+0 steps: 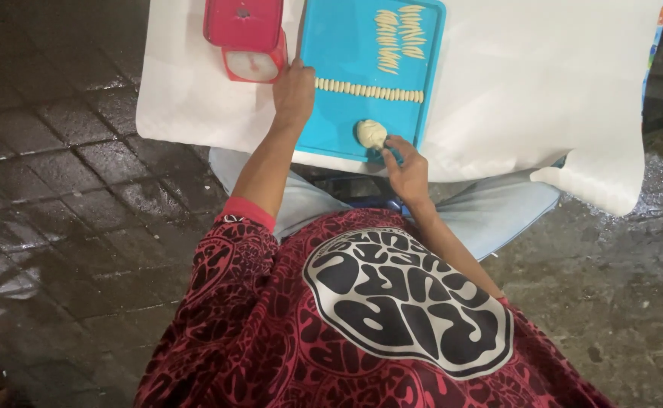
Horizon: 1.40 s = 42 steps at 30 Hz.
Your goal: Rolling small pieces of dough into thin strips and arranging them in rows on a tray.
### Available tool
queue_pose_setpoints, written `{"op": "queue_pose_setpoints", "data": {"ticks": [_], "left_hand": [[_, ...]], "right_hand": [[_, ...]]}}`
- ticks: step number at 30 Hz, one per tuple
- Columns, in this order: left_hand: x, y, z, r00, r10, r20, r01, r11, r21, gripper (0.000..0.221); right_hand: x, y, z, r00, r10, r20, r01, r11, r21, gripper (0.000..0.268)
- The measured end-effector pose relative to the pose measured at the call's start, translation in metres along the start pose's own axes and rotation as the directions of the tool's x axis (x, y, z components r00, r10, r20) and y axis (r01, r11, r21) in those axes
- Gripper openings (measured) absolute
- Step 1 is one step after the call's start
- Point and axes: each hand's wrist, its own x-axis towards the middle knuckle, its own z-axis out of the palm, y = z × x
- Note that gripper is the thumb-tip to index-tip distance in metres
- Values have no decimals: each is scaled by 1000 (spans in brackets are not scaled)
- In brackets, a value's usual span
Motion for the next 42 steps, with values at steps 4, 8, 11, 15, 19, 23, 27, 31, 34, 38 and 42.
{"op": "queue_pose_setpoints", "data": {"ticks": [4,8,11,15,19,23,27,31,34,38,42], "left_hand": [[-10,14,-31,995,-39,97,46,996,-75,17],[-36,23,-47,996,-81,-24,78,992,-96,25],[-57,20,-41,979,-199,-34,195,976,-91,27],[-69,1,-9,939,-325,111,335,938,-90,24],[-72,-24,33,909,-347,230,383,913,-141,20],[-78,-34,65,853,-382,355,458,874,-161,24],[-96,9,11,817,-327,476,487,833,-263,29],[-110,31,26,775,-320,544,559,749,-356,31],[-122,53,44,741,-303,599,604,692,-397,36],[-139,136,-45,641,-216,736,696,567,-440,49],[-149,138,14,579,162,799,814,-161,-558,63]], "right_hand": [[2,-7,-2,1000,-2,1,2,1000,-19,27],[1,1,-1,999,-12,-37,10,998,-58,32],[8,20,8,992,-111,-53,96,970,-225,50],[23,7,21,955,-296,-4,273,887,-373,77],[37,20,29,927,-353,128,374,835,-403,70],[48,54,26,923,-362,127,384,861,-334,55],[45,65,9,936,-352,17,342,895,-285,48],[43,72,-7,988,151,-8,-151,988,-38,39],[40,74,-12,835,547,68,-547,806,228,41],[45,62,-23,662,691,289,-611,276,742,48],[33,54,-34,646,696,312,-572,170,803,41]]}}
